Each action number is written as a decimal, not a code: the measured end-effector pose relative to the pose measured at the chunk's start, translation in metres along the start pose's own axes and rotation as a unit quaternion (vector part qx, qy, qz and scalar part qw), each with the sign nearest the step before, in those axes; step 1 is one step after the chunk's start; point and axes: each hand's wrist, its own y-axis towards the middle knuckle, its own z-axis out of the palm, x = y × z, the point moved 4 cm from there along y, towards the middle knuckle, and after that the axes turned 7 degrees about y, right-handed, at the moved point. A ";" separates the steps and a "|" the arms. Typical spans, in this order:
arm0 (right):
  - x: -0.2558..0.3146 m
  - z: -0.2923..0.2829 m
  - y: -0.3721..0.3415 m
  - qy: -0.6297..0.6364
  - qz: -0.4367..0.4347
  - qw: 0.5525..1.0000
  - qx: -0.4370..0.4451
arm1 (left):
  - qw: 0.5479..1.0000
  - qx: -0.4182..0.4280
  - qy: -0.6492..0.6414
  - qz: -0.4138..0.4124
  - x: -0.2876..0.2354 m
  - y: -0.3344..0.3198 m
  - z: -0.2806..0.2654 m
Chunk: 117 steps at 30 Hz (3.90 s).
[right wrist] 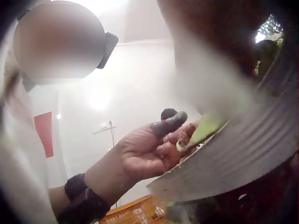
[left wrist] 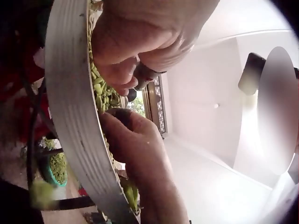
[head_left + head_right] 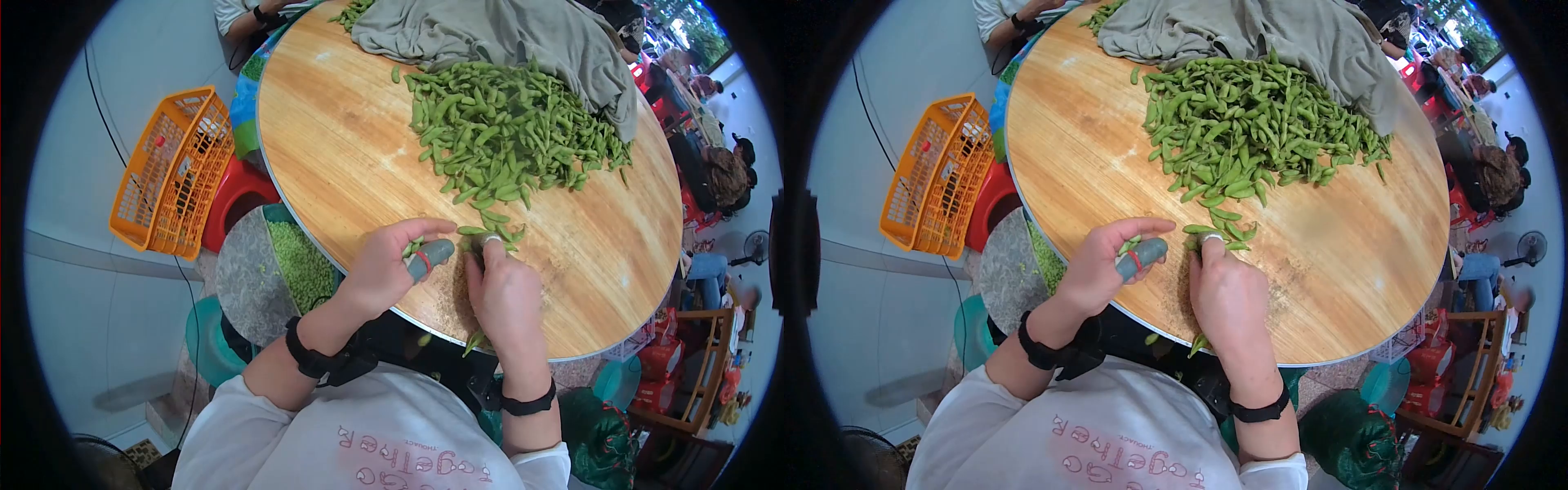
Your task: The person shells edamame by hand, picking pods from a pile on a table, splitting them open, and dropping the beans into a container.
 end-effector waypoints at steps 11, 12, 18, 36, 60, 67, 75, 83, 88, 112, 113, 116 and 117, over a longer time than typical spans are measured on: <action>-0.004 -0.016 -0.039 0.433 0.047 0.893 -0.112 | 0.955 0.056 -0.286 -0.057 0.006 -0.003 0.041; -0.006 -0.019 -0.043 0.434 0.047 0.893 -0.113 | 0.955 0.056 -0.285 -0.058 0.006 -0.003 0.041; -0.014 -0.005 -0.062 0.673 0.189 0.707 0.112 | 0.967 0.035 -0.249 -0.029 0.004 -0.005 0.046; -0.016 -0.002 -0.066 0.817 0.257 0.501 0.124 | 0.881 0.271 -0.378 -0.089 0.001 -0.007 0.056; -0.031 -0.012 -0.009 -0.052 0.106 0.987 -0.114 | 0.985 0.135 0.103 -0.008 -0.002 -0.002 0.049; -0.041 -0.012 -0.011 0.089 0.015 0.982 -0.167 | 0.996 0.070 -0.053 0.009 -0.007 0.000 0.048; -0.024 -0.021 -0.051 0.602 0.171 0.780 -0.013 | 0.931 0.120 -0.334 -0.083 0.002 -0.003 0.066; -0.019 -0.017 -0.060 0.719 0.166 0.668 0.101 | 0.973 0.059 -0.220 -0.031 0.007 -0.005 0.060; -0.023 -0.012 -0.060 0.728 0.192 0.651 0.101 | 0.977 0.054 -0.205 -0.015 -0.002 -0.007 0.065; -0.033 -0.051 -0.046 0.333 0.076 0.919 -0.198 | 0.972 0.051 0.175 0.152 -0.020 0.010 0.055; -0.035 -0.053 -0.046 0.334 0.077 0.919 -0.198 | 0.959 0.077 0.215 0.168 -0.026 0.009 0.057; -0.034 -0.044 -0.041 0.205 -0.019 0.978 -0.016 | 0.941 0.090 0.256 0.202 -0.030 0.010 0.058; -0.039 -0.042 -0.041 0.204 -0.020 0.979 -0.017 | 0.938 0.076 0.256 0.220 -0.031 0.011 0.057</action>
